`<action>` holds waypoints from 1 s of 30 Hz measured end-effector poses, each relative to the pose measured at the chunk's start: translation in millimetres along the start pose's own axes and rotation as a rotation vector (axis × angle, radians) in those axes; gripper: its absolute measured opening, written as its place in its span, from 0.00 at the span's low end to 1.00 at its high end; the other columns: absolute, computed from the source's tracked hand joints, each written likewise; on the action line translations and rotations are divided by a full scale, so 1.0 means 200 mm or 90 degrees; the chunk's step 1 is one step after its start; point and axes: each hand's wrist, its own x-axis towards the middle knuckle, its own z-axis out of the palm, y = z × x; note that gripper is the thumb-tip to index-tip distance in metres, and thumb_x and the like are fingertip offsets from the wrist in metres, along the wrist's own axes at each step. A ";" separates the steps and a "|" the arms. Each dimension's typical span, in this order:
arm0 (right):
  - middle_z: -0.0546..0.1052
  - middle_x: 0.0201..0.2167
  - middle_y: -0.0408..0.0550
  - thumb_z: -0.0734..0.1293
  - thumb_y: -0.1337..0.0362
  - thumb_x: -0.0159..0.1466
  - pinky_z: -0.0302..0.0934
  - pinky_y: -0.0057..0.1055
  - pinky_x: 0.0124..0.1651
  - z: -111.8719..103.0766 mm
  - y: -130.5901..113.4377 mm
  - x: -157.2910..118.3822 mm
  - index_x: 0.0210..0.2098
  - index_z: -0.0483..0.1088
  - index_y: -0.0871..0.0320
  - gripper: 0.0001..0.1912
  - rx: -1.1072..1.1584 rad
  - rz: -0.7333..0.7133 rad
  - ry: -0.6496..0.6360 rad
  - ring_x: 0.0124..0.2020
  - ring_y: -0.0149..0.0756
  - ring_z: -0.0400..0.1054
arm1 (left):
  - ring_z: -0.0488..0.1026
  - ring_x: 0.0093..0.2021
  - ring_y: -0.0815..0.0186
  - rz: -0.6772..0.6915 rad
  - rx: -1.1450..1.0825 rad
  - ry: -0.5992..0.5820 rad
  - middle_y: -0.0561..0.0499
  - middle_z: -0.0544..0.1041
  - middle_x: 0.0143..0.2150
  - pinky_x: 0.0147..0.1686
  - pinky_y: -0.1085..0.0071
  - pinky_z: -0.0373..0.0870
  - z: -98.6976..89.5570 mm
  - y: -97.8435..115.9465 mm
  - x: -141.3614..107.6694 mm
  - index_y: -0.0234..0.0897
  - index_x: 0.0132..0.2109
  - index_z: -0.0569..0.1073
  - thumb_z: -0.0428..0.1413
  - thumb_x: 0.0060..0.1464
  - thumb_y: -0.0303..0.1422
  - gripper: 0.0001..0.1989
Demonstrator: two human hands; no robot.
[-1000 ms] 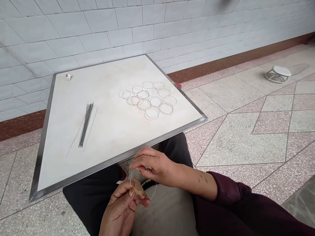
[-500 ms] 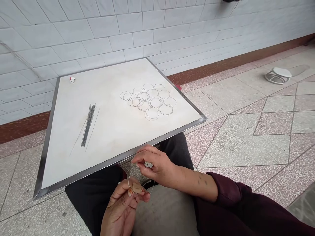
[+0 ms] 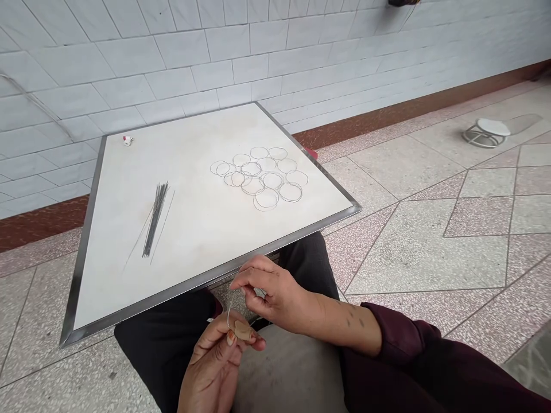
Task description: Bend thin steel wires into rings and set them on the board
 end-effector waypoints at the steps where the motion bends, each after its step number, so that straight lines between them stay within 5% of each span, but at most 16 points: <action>1: 0.73 0.36 0.47 0.60 0.76 0.62 0.70 0.29 0.39 0.00 0.00 0.00 0.42 0.70 0.57 0.13 0.002 0.004 -0.001 0.39 0.33 0.69 | 0.69 0.35 0.62 0.000 0.000 -0.001 0.49 0.70 0.31 0.37 0.66 0.68 0.00 0.00 0.00 0.39 0.31 0.81 0.60 0.56 0.36 0.08; 9: 0.71 0.38 0.47 0.60 0.76 0.62 0.70 0.27 0.34 0.00 0.00 -0.02 0.44 0.70 0.56 0.15 0.036 0.064 -0.010 0.38 0.32 0.69 | 0.70 0.36 0.62 -0.015 -0.016 -0.003 0.50 0.70 0.32 0.40 0.67 0.68 -0.02 -0.01 0.01 0.39 0.32 0.81 0.60 0.56 0.35 0.07; 24: 0.69 0.38 0.47 0.60 0.76 0.62 0.69 0.35 0.44 0.01 -0.01 -0.03 0.44 0.69 0.55 0.16 0.078 0.120 0.007 0.42 0.35 0.67 | 0.71 0.36 0.63 0.004 -0.026 0.003 0.50 0.72 0.33 0.42 0.65 0.70 -0.01 -0.02 0.01 0.38 0.32 0.81 0.61 0.55 0.34 0.06; 30: 0.68 0.47 0.49 0.68 0.60 0.64 0.63 0.37 0.53 -0.02 0.02 -0.01 0.51 0.64 0.54 0.17 0.321 0.322 0.031 0.48 0.36 0.65 | 0.74 0.39 0.64 0.009 -0.161 0.134 0.52 0.76 0.35 0.49 0.64 0.72 -0.06 -0.06 0.04 0.38 0.32 0.79 0.64 0.51 0.33 0.03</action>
